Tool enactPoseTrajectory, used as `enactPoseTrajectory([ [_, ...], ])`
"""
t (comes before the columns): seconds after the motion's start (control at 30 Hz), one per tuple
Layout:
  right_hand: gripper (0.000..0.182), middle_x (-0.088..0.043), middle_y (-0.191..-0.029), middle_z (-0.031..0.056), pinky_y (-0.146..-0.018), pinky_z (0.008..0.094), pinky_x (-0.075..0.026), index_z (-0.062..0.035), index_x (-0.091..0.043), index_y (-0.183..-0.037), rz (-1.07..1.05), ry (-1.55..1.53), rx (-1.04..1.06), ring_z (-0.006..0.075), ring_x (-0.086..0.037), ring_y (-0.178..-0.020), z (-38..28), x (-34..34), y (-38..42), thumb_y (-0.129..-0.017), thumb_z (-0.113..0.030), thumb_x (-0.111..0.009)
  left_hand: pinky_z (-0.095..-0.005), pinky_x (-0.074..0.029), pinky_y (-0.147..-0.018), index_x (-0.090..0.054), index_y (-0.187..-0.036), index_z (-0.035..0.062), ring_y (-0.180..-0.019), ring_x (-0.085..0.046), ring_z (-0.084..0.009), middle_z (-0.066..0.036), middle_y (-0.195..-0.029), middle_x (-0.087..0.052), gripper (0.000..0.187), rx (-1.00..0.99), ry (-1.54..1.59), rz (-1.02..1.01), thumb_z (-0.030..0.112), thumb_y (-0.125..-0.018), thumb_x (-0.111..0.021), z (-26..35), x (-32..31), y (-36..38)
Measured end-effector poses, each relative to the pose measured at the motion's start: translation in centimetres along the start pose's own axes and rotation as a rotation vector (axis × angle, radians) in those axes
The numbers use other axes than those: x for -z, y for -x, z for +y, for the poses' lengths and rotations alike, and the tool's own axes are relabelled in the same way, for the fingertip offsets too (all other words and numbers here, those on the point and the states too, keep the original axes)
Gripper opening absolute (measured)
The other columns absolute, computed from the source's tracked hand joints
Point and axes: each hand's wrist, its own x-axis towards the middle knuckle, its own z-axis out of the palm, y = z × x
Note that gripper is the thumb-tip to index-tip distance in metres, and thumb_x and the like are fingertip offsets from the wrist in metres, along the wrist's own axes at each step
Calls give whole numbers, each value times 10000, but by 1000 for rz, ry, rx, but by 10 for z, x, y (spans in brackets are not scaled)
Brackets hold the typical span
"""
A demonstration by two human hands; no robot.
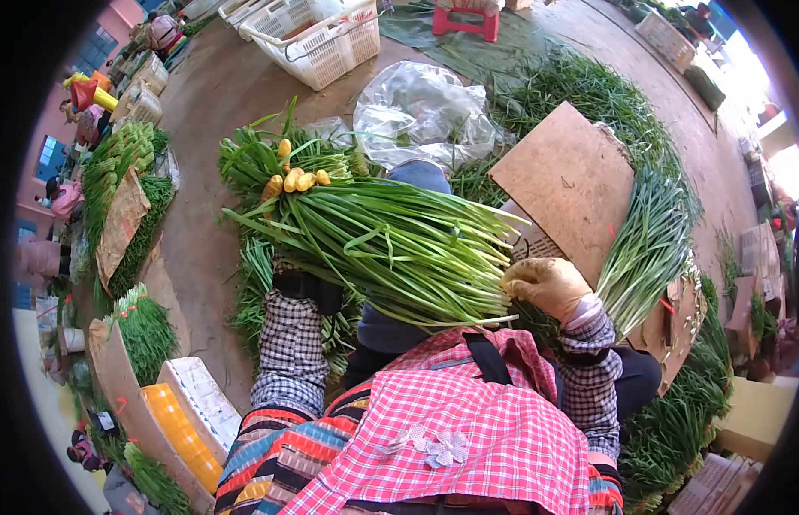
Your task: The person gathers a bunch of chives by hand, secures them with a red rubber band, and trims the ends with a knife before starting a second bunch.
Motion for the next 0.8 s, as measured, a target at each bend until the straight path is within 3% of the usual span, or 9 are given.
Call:
enactPoseTrajectory([
  [0.07,293,-688,-804,104,-720,394,-518,-90,-709,-876,411,253,392,279,-666,-790,25,-26,-10,-765,-356,-663,-408,-361,-1037,-334,-1424,37,-899,-590,-192,-49,-862,-621,489,-27,-18,76,177,-966,-435,-1,-5,2],
  [0.13,309,-676,-766,118,-691,413,-514,-86,-716,-839,142,347,102,296,-657,-738,24,-18,-9,-776,-378,-635,-406,-361,-1036,-340,-1420,31,-897,-585,-195,-47,-852,-611,485,-41,-21,89,168,-965,-439,0,-3,2],
  [0.17,330,-665,-761,135,-678,431,-508,-92,-719,-801,227,394,9,303,-650,-730,13,-14,-4,-786,-402,-607,-405,-363,-1035,-342,-1417,26,-905,-582,-197,-49,-858,-606,476,-59,-22,77,160,-969,-429,-1,-5,2],
  [0.27,241,-666,-781,131,-674,372,-525,-91,-698,-999,374,95,234,277,-655,-705,-2,-11,8,-812,-230,-637,-402,-358,-1028,-365,-1396,7,-877,-597,-179,-28,-854,-620,470,-66,-79,120,179,-966,-448,-1,-8,2],
  [0.37,282,-669,-789,128,-655,306,-533,-106,-667,-1127,160,-292,566,195,-666,-694,-38,-19,7,-856,-88,-592,-393,-364,-1023,-368,-1394,5,-875,-599,-174,-33,-860,-630,464,-64,-93,112,185,-972,-442,-2,-9,-1],
  [0.47,291,-679,-845,129,-637,337,-538,-142,-664,-1113,-138,-122,412,234,-672,-719,-59,-35,-8,-838,-75,-601,-388,-370,-1019,-370,-1392,2,-873,-597,-172,-33,-860,-629,462,-48,-85,111,182,-973,-443,-3,-11,-2],
  [0.57,358,-670,-944,134,-704,397,-519,-177,-599,-1143,400,160,497,289,-655,-816,-52,-42,-48,-792,-156,-663,-407,-395,-1015,-348,-1402,0,-883,-599,-185,-42,-862,-623,466,-26,-79,82,179,-978,-424,-3,-9,-3],
  [0.67,660,-619,-813,86,-698,409,-496,-215,-460,-1300,179,155,320,291,-627,-787,-64,-26,-40,-716,-273,-761,-405,-387,-1024,-353,-1399,1,-891,-598,-187,-45,-869,-628,466,-18,-76,80,173,-973,-432,-1,-8,-1],
  [0.8,717,-599,-849,81,-706,419,-485,-221,-455,-1301,244,126,413,294,-606,-796,-59,-30,-37,-674,-300,-795,-382,-379,-1031,-389,-1379,-5,-898,-597,-181,-49,-887,-639,461,-23,-66,104,153,-955,-476,-2,-10,-1],
])
